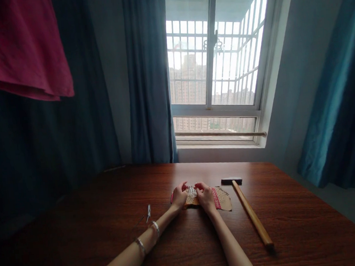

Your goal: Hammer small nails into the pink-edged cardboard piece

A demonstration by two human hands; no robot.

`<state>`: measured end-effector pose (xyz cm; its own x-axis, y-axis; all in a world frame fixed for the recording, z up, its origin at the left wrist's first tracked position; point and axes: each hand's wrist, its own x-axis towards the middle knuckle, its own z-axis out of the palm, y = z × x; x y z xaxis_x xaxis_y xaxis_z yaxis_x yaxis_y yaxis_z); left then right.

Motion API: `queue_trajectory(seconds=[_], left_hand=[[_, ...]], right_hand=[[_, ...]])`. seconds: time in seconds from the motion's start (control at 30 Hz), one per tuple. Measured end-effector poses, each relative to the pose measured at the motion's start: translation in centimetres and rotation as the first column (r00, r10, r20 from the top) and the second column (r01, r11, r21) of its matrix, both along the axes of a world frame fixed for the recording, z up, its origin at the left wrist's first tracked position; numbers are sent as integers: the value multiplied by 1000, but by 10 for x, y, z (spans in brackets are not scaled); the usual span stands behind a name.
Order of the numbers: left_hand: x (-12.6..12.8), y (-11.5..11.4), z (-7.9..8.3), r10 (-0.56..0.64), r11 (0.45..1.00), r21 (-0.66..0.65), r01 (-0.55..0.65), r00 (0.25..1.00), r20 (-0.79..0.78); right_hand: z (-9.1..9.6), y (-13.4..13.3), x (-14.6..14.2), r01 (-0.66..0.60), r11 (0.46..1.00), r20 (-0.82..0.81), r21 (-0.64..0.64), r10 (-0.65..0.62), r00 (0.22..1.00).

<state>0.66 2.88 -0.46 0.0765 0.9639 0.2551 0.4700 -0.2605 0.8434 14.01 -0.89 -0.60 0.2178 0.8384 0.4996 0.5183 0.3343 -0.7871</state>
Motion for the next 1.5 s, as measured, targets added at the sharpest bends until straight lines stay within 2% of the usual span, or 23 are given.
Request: queue_trajectory(seconds=[0.33,0.47,0.53,0.63,0.77,0.97,1.5], left_hand=[[0,-2,3,-5,1000,-20,5,1000,-31],[2,5,-3,-20,1000,10,20,998,-62],[2,13,-4,-46,999,-24,44,996,-73],[-2,27,-4,-135,988,-84,129,988,-75],[-9,40,-2,-289,955,-77,287,957,-5],[-7,35,6,-430,903,11,430,902,45],[1,34,1,-392,914,108,391,920,-13]], right_hand=[[-5,2,0,4,1000,45,11,-4,999],[-10,7,1,21,1000,73,5,-22,997],[-12,8,2,33,999,93,1,-33,995],[-13,9,3,41,999,129,4,-42,991],[-11,7,3,46,999,169,12,-47,984],[-8,3,2,57,998,228,3,-56,972],[-7,2,2,64,998,236,-4,-61,970]])
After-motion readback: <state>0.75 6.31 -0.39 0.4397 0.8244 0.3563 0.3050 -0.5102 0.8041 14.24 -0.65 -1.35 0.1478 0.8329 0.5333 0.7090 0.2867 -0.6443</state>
